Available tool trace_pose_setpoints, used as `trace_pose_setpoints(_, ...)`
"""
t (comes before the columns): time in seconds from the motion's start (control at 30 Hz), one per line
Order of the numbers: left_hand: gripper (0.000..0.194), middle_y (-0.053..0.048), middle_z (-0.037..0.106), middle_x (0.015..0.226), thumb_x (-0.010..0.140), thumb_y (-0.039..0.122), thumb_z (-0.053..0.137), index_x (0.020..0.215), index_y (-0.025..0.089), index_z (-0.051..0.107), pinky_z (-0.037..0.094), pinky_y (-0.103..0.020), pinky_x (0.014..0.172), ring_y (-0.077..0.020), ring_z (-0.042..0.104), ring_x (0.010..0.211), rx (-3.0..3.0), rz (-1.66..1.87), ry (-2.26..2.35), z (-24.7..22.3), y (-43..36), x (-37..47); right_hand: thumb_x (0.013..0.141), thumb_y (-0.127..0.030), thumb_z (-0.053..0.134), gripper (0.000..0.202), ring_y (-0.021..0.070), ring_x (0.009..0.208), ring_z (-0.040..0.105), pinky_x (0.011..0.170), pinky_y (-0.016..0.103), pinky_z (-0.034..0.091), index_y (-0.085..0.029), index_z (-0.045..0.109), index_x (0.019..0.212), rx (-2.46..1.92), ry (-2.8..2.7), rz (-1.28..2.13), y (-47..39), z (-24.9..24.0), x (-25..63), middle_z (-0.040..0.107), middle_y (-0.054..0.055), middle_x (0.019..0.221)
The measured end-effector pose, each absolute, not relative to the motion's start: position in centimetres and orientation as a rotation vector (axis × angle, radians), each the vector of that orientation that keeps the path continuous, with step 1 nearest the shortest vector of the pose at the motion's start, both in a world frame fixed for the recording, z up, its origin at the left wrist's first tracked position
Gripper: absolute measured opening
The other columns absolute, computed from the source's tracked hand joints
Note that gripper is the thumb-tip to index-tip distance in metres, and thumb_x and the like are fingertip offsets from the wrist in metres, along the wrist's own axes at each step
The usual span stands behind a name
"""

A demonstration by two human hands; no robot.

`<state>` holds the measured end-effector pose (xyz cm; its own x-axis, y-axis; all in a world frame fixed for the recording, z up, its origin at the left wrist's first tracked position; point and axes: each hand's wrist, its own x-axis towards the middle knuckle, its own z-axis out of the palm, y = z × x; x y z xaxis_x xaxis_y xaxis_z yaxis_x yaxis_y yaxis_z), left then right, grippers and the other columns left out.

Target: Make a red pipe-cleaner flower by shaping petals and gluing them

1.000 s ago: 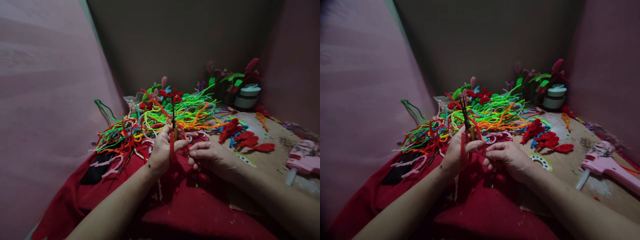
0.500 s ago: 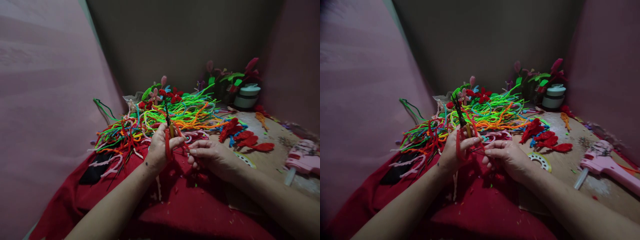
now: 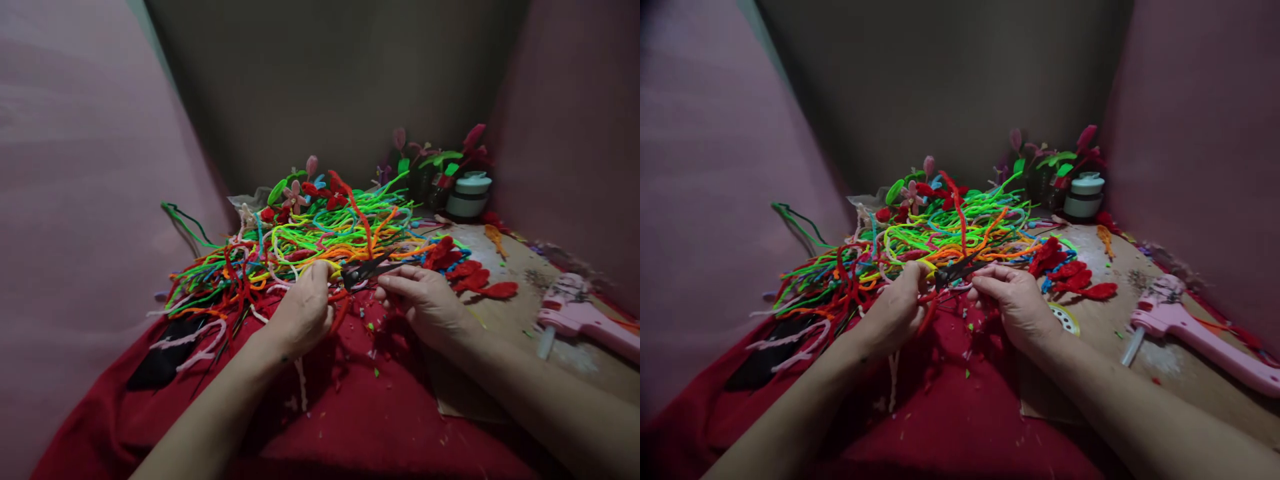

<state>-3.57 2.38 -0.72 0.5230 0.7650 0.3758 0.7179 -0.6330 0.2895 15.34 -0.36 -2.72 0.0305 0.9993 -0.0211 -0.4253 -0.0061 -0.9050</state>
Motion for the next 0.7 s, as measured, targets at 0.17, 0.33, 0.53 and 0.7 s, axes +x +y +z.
trace_pose_setpoints(0.17,0.025,-0.007,0.050,0.085,0.069,0.003,0.037,0.090,0.018,0.038,0.040,-0.031,0.067,-0.0184,0.045,0.074,2.849,0.459,1.367,-0.77,2.43,-3.59,0.060,-0.018,0.071,0.012,0.0090,0.053,0.055,0.049,0.020,0.039,-0.015,0.066,0.071,-0.858,-0.814,1.375,-0.38,-2.49,15.39,0.065,0.002,0.064)
trace_pose_setpoints(0.33,0.021,-0.008,0.051,0.085,0.073,0.006,0.037,0.090,0.018,0.039,0.040,-0.032,0.067,-0.0191,0.046,0.074,2.857,0.384,1.425,-0.92,2.55,-3.67,0.060,-0.016,0.068,0.013,0.0100,0.052,0.055,0.051,0.022,0.041,-0.015,0.065,0.073,-0.846,-0.807,1.367,-0.39,-2.55,15.48,0.065,0.002,0.059)
trace_pose_setpoints(0.53,0.021,-0.012,0.052,0.088,0.073,0.005,0.037,0.091,0.015,0.041,0.041,-0.034,0.069,-0.0212,0.047,0.077,2.846,0.371,1.486,-0.82,2.41,-3.42,0.061,-0.018,0.072,0.018,0.0097,0.051,0.056,0.055,0.023,0.044,-0.014,0.065,0.077,-0.831,-0.815,1.409,-0.21,-2.87,15.78,0.067,0.003,0.061)
trace_pose_setpoints(0.7,0.024,-0.012,0.053,0.088,0.071,0.004,0.038,0.091,0.015,0.041,0.042,-0.034,0.070,-0.0216,0.048,0.078,2.846,0.376,1.513,-0.90,2.32,-3.34,0.062,-0.015,0.070,0.014,0.0108,0.050,0.058,0.052,0.023,0.044,-0.014,0.066,0.076,-0.793,-0.823,1.465,-0.20,-2.86,15.90,0.067,0.002,0.059)
